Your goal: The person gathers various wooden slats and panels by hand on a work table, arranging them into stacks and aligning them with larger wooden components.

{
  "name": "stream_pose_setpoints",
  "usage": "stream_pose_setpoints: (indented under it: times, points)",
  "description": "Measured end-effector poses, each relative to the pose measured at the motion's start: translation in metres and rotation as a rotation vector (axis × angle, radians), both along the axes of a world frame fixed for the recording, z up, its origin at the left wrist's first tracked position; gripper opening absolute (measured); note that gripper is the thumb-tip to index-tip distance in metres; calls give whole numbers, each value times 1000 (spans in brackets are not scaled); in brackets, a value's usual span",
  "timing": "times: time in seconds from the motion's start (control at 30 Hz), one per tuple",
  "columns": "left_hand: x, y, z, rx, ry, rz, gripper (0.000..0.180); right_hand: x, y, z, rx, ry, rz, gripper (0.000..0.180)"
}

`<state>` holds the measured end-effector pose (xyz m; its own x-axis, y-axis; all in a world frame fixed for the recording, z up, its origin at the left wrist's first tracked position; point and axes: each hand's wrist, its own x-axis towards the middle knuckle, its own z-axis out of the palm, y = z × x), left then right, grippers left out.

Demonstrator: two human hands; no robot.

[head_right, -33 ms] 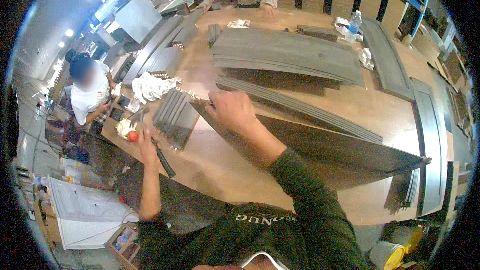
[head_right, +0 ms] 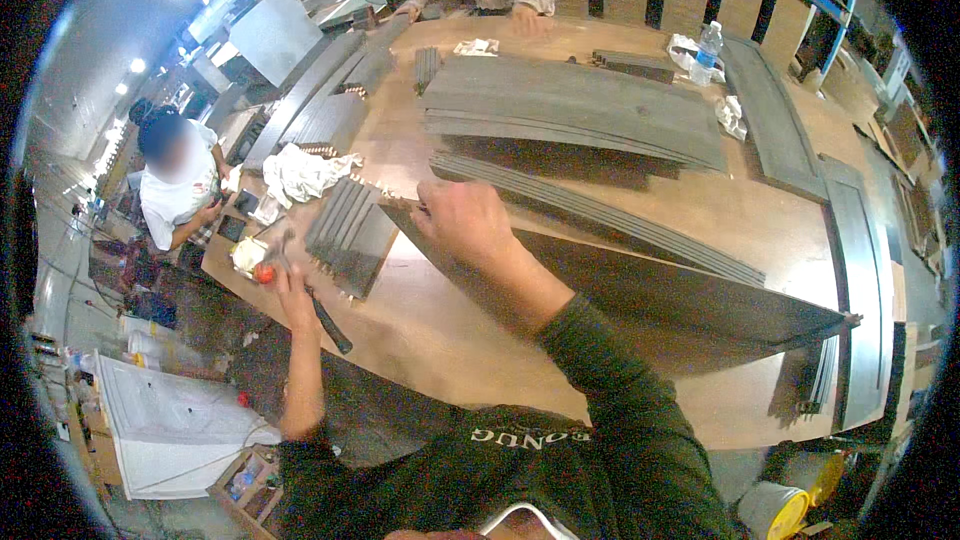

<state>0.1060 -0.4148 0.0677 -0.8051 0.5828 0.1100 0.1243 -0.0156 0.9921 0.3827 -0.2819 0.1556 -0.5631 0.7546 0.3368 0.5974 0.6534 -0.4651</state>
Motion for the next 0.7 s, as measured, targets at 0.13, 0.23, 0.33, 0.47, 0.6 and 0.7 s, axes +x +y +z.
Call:
stream_pose_setpoints:
  times: [0.13,0.23,0.33,0.47,0.6,0.7]
  points:
    - [-113,-31,-112,-254,227,266,30,-6,1,5,-23,2,5,27]
    - [-108,-18,-113,-607,471,183,51,29,10,-6,127,-188,-63,32]
    - [-88,-21,-107,-612,871,370,51,79,-16,16,-81,-324,-166,38]
    - [-4,17,-65,-422,974,-36,50,171,-51,27,-157,-266,-458,37]
    - [32,67,-77,-179,799,-461,47,227,-97,8,206,-344,-630,35]
    - [51,92,-92,-23,-15,-773,39,219,-125,-11,199,-151,-671,35]
